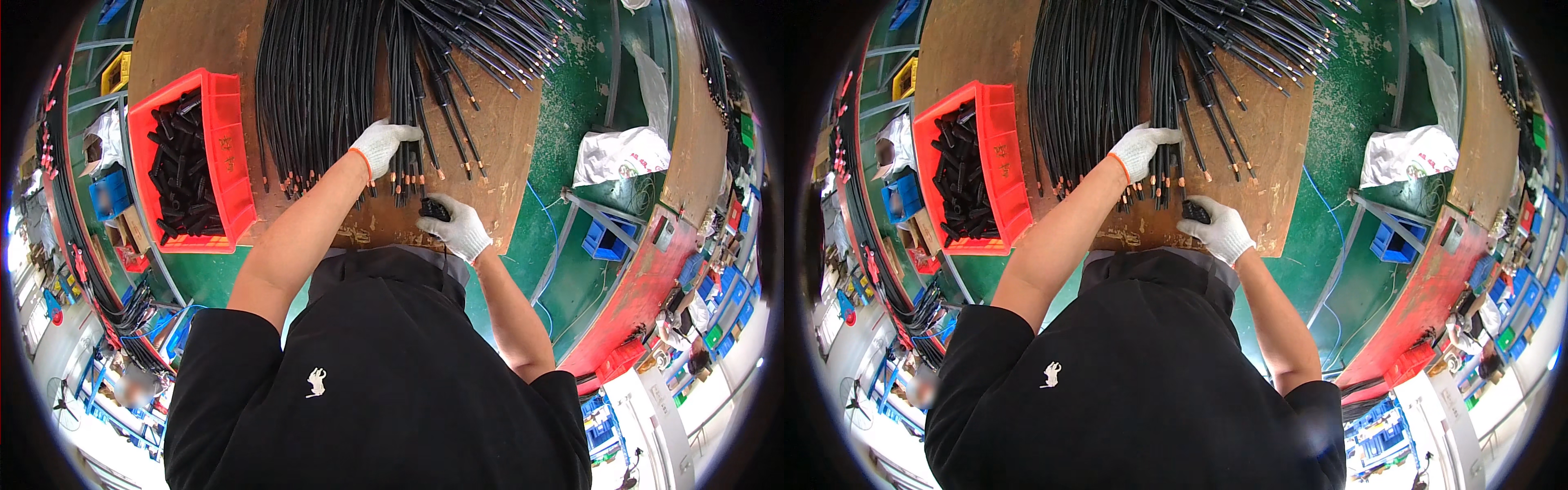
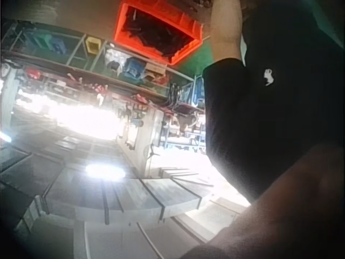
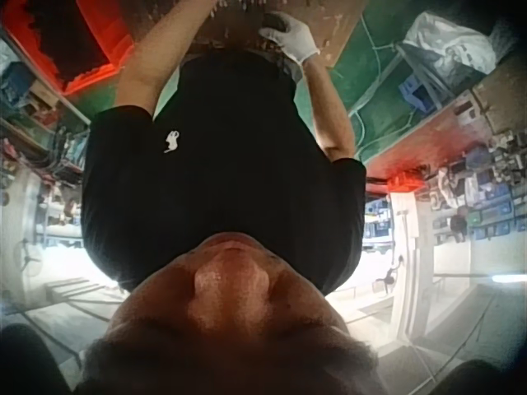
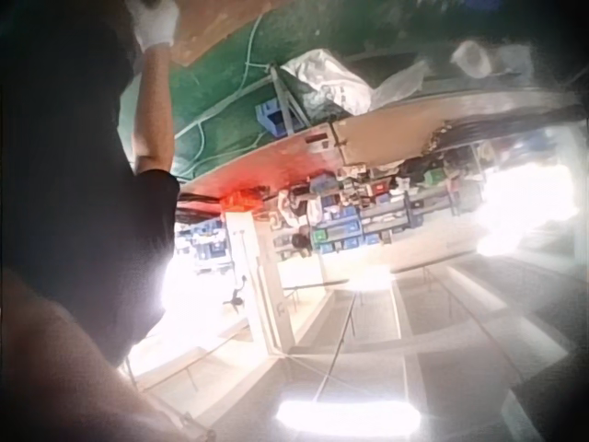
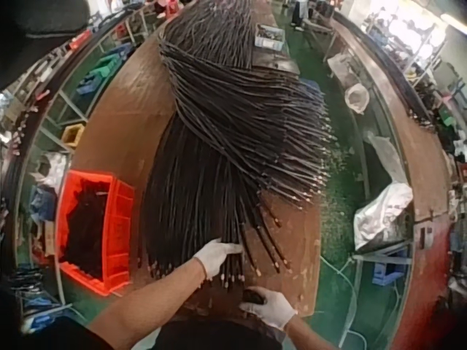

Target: The worker attaches protective rubber sleeves or covers onto the metal tips of thick black industrial cables.

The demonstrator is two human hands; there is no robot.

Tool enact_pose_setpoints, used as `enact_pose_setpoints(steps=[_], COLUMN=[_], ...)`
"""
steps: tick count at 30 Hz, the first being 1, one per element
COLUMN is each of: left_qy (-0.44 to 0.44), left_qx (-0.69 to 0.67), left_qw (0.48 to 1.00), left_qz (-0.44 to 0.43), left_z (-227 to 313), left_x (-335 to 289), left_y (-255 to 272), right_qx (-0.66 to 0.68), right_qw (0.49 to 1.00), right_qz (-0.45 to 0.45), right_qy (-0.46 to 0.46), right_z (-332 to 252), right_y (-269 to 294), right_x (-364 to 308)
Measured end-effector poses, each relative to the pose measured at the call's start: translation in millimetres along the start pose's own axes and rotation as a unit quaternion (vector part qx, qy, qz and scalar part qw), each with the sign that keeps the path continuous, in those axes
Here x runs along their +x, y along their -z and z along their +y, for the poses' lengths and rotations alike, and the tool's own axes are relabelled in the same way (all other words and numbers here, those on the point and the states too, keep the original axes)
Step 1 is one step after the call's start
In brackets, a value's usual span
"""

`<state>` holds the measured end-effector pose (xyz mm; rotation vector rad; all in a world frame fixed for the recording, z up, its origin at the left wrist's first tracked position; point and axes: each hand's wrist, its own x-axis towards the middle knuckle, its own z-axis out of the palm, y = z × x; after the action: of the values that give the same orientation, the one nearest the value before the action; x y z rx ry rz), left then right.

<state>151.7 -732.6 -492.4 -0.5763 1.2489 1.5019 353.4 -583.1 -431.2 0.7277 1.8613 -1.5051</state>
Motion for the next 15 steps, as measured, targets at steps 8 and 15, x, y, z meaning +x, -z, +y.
enact_pose_setpoints(steps=[8,15], left_qy=[-0.012,-0.01], left_qx=[0.002,-0.021], left_qw=[1.0,1.0], left_qz=[0.006,0.005], left_z=[-9.4,3.1], left_x=[14.9,-4.8], left_y=[5.3,12.4], right_qx=[0.224,0.141], right_qw=[0.969,0.99], right_qz=[-0.035,0.006], right_qy=[-0.094,-0.027], right_z=[-18.8,-62.0], right_y=[6.1,28.7], right_x=[18.8,90.1])
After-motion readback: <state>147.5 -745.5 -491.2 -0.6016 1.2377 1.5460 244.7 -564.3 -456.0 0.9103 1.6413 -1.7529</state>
